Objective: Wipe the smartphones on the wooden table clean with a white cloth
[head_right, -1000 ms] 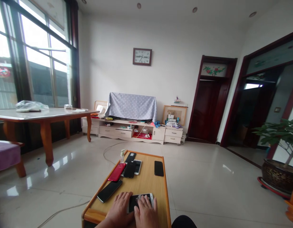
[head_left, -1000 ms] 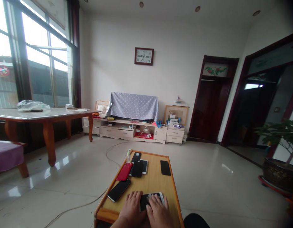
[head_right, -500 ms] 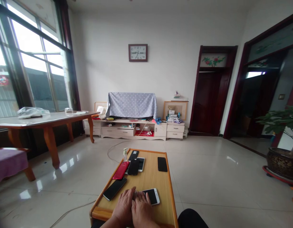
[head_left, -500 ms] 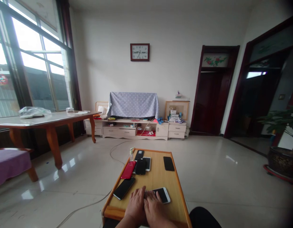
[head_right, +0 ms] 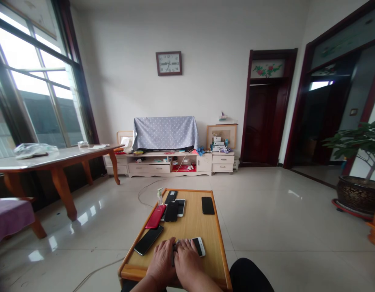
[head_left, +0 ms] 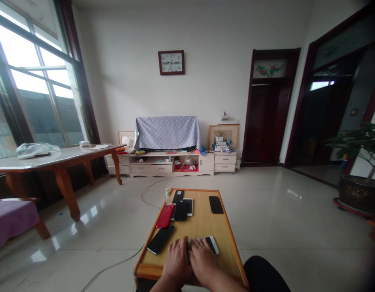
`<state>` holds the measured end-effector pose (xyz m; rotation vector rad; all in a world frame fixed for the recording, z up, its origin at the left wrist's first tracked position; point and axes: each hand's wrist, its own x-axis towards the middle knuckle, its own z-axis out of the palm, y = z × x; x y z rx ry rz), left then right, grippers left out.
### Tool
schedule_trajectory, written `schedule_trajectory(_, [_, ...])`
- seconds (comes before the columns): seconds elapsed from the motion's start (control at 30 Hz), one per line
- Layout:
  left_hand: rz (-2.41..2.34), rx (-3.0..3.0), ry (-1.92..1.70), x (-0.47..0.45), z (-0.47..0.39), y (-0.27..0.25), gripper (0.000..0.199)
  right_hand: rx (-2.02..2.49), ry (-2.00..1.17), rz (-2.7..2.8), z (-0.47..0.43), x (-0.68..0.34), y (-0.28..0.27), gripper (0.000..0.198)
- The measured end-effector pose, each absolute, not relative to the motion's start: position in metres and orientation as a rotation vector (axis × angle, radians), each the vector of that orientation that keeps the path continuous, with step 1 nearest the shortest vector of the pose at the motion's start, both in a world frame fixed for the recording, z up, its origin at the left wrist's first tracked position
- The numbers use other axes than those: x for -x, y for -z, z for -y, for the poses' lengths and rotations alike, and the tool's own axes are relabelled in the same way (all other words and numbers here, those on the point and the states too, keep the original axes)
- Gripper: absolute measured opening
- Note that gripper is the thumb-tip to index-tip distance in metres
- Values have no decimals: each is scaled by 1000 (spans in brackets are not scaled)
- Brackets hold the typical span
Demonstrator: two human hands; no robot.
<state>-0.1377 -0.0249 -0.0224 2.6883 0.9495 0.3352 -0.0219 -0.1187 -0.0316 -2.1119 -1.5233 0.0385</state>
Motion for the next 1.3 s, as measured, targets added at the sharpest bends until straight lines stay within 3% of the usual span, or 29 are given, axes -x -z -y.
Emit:
schedule_trajectory(0.27, [-894, -2703, -356, 137, 31, 10, 72, 2331, 4, 1326, 139, -12, 21, 51])
schedule_trajectory(0.5, [-922, -2705, -326, 134, 30, 11, 66, 2087, -152, 1576, 147, 24, 18, 50])
schedule_trajectory(0.7, [-875, -2746, -345, 132, 29, 15, 67, 2257, -79, 1360, 159, -5, 1, 61])
schedule_trajectory(0.83, [-901, -2748, -330, 129, 27, 22, 66, 2191, -122, 1437, 146, 8, -4, 58])
schedule_trajectory(1.1, [-927, -2775, -186, 130, 23, 25, 84, 1995, -223, 1617, 148, 45, -3, 50])
schedule_trajectory(1.3, [-905, -2752, -242, 131, 29, 10, 71, 2171, -84, 1423, 171, 2, 6, 54])
